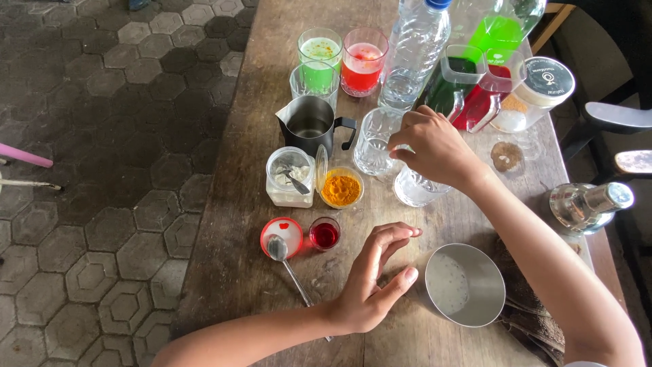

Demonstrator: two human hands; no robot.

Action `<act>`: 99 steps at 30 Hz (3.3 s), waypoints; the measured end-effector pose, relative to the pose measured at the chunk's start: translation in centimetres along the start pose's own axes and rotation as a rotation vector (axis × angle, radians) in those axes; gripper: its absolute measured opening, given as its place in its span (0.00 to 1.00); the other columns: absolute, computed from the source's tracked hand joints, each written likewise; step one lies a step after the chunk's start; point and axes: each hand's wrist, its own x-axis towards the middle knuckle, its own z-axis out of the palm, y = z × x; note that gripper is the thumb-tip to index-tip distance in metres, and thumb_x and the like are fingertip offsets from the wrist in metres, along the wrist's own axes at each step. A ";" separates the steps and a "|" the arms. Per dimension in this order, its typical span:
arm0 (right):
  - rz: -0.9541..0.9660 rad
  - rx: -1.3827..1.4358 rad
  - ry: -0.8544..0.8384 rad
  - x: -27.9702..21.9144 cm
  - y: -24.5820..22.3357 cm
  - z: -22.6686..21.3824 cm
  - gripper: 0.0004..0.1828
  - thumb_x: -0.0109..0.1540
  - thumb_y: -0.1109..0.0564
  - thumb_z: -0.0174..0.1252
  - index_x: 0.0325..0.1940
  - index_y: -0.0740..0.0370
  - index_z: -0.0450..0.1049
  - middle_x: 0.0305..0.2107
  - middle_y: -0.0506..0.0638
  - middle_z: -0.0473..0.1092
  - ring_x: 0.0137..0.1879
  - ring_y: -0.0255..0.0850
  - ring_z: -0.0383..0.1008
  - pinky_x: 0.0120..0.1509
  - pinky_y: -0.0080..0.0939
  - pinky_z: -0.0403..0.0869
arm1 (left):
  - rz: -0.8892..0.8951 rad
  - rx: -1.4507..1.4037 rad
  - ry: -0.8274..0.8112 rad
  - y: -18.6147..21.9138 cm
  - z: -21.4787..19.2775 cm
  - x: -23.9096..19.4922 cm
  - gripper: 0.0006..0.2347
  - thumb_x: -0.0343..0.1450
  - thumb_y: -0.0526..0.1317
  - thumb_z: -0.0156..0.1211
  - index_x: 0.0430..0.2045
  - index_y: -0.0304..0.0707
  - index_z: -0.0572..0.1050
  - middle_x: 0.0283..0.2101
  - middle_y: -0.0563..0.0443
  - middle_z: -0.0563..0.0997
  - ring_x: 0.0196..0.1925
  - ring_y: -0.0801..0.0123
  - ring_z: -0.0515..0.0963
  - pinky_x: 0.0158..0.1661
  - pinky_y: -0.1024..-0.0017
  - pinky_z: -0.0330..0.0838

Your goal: Preparing a drink by shaking ingredients in a cocktail shaker, pouring into a glass, adding syrup and powder, and stirring with a spoon.

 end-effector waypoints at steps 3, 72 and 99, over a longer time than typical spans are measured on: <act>0.026 -0.020 -0.038 -0.6 -0.5 -0.2 0.07 0.59 0.50 0.68 0.41 0.44 0.84 0.33 0.45 0.72 0.43 0.44 0.65 0.48 0.47 0.67 | 0.013 -0.012 -0.003 0.1 0.0 0.2 0.15 0.77 0.36 0.50 0.58 0.36 0.61 0.60 0.39 0.65 0.68 0.55 0.68 0.70 0.59 0.64; 0.482 0.857 0.783 -24.3 -12.7 3.4 0.37 0.31 0.65 0.84 0.42 0.70 0.79 0.36 0.53 0.77 0.45 0.37 0.73 0.65 0.47 0.71 | -0.018 1.192 -0.271 -2.3 -1.2 -2.0 0.28 0.70 0.22 0.53 0.68 0.34 0.57 0.38 0.33 0.79 0.34 0.54 0.84 0.25 0.68 0.83; 0.282 0.344 0.838 -23.3 -9.2 3.6 0.63 0.40 0.53 0.81 0.71 0.73 0.54 0.61 0.71 0.63 0.65 0.68 0.68 0.68 0.68 0.66 | 0.079 0.567 -0.082 -5.1 -1.4 -5.0 0.46 0.64 0.49 0.72 0.69 0.24 0.44 0.68 0.25 0.56 0.70 0.38 0.59 0.67 0.43 0.57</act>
